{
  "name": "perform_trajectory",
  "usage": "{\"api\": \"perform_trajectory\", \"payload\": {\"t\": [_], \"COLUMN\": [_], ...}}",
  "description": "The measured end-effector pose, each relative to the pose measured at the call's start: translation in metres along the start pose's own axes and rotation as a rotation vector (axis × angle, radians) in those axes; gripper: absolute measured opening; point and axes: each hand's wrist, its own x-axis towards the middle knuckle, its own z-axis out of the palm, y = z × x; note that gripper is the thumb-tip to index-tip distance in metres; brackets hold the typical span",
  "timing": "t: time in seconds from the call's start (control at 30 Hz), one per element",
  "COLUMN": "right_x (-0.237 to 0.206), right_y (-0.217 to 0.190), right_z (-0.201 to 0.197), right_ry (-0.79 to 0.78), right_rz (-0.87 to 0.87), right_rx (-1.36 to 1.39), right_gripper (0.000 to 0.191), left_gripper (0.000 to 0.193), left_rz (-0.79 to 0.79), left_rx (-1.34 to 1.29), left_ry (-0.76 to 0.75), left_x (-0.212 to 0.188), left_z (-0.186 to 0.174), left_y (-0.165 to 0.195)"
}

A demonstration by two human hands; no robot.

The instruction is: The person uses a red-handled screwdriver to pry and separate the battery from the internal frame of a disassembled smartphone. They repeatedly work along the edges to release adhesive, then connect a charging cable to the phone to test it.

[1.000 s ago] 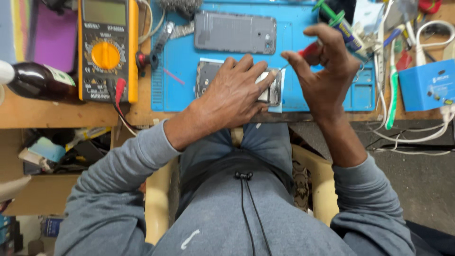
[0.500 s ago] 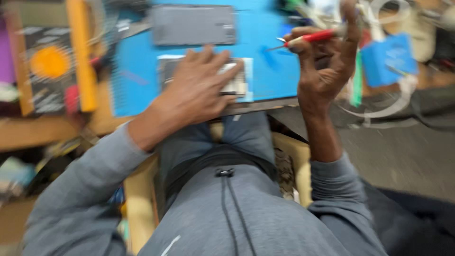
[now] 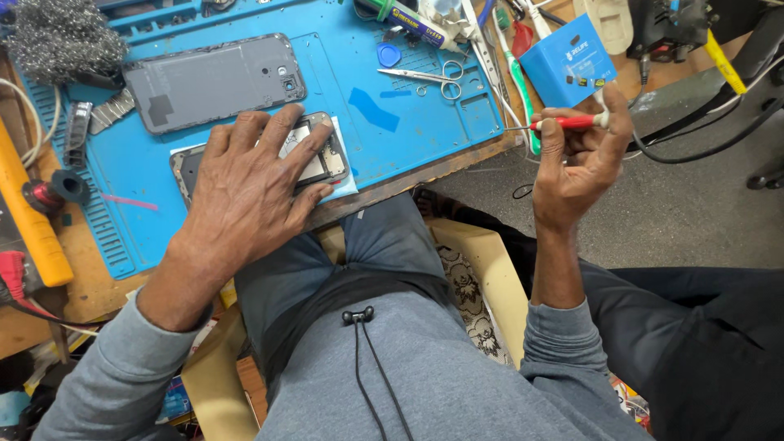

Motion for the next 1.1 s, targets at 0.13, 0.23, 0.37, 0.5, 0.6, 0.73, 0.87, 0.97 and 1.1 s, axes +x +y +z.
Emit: {"api": "perform_trajectory", "payload": {"t": [0.13,0.23,0.37,0.5,0.6,0.73,0.87,0.97,1.1], "right_x": [-0.003,-0.003,-0.004,-0.006,-0.004,0.002,-0.003,-0.011,-0.014], "right_y": [0.003,0.005,0.007,0.009,0.007,-0.01,-0.042,-0.066,-0.084], "right_z": [0.001,0.003,0.005,0.005,0.006,0.017,0.059,0.094,0.119], "right_ry": [-0.032,-0.031,-0.039,0.019,0.079,0.047,-0.139,-0.201,-0.284], "right_rz": [-0.018,-0.022,-0.031,0.006,0.065,0.065,0.066,0.155,0.121], "right_rx": [0.033,-0.02,-0.059,0.079,0.143,0.301,0.493,0.58,0.624], "right_gripper": [0.053,0.056,0.054,0.056,0.059,0.067,0.071,0.069,0.064], "left_gripper": [0.068,0.069,0.07,0.068,0.065,0.055,0.049,0.049,0.053], "left_rz": [-0.023,-0.051,-0.069,-0.102,-0.118,-0.095,-0.118,-0.088,-0.068], "left_rx": [-0.045,-0.056,-0.005,-0.042,-0.077,-0.135,-0.176,-0.17,-0.146], "left_ry": [0.008,0.004,0.02,0.023,0.021,0.068,0.087,0.119,0.113], "left_x": [-0.006,-0.012,-0.018,-0.021,-0.025,-0.028,-0.034,-0.038,-0.045], "left_z": [0.0,-0.001,-0.003,-0.006,-0.007,-0.002,0.007,0.014,0.018], "left_y": [0.001,0.003,0.002,0.0,0.001,-0.002,-0.002,0.0,0.005]}}
